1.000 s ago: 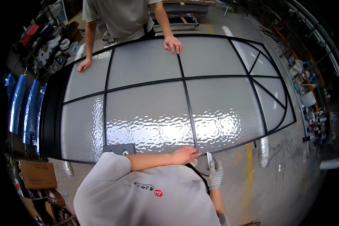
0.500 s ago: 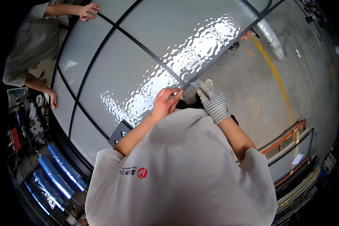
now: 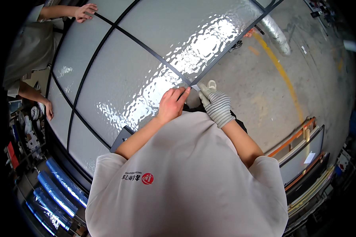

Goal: The person and a colleague assemble a large glass door with a black metal frame. They align the frame sections, fit the glass panels, and secure the hardware, including a lock plate, while working together in a workshop.

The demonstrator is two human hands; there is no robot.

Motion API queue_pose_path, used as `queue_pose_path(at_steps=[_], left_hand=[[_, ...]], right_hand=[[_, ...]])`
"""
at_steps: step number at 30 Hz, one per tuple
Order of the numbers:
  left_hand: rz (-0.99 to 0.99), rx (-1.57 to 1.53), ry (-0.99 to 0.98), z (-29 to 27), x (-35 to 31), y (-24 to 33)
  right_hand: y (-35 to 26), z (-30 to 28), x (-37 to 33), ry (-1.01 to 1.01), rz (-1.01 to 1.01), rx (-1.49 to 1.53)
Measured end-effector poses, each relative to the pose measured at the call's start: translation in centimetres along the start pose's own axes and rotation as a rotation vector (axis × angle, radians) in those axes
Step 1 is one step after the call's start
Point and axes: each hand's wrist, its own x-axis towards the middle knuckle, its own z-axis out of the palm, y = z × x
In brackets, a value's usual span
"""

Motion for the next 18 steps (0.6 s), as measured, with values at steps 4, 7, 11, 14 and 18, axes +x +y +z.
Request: queue_pose_path(at_steps=[4, 7, 11, 14, 18], left_hand=[[0.011, 0.024, 0.022, 0.0, 0.1, 0.1], [0.008, 0.036, 0.032, 0.1, 0.1, 0.2], [0.005, 0.032, 0.045, 0.1, 0.1, 0.2], [-0.006, 0.020, 0.037, -0.1, 0.1, 0.3], [-0.006, 0.033, 0.025, -0.1, 0.1, 0.4]], right_hand=[[1.0, 0.7, 0.1, 0.067, 0.021, 0.010], [1.1, 1.0, 0.1, 0.154, -0.191, -0.070], [0.1, 0.0, 0.3, 0.032, -0.030, -0.072], [0.9, 0.7, 0.1, 0.065, -0.076, -0.069], [0.4, 0.4, 0.1, 0.039, -0.047, -0.067]])
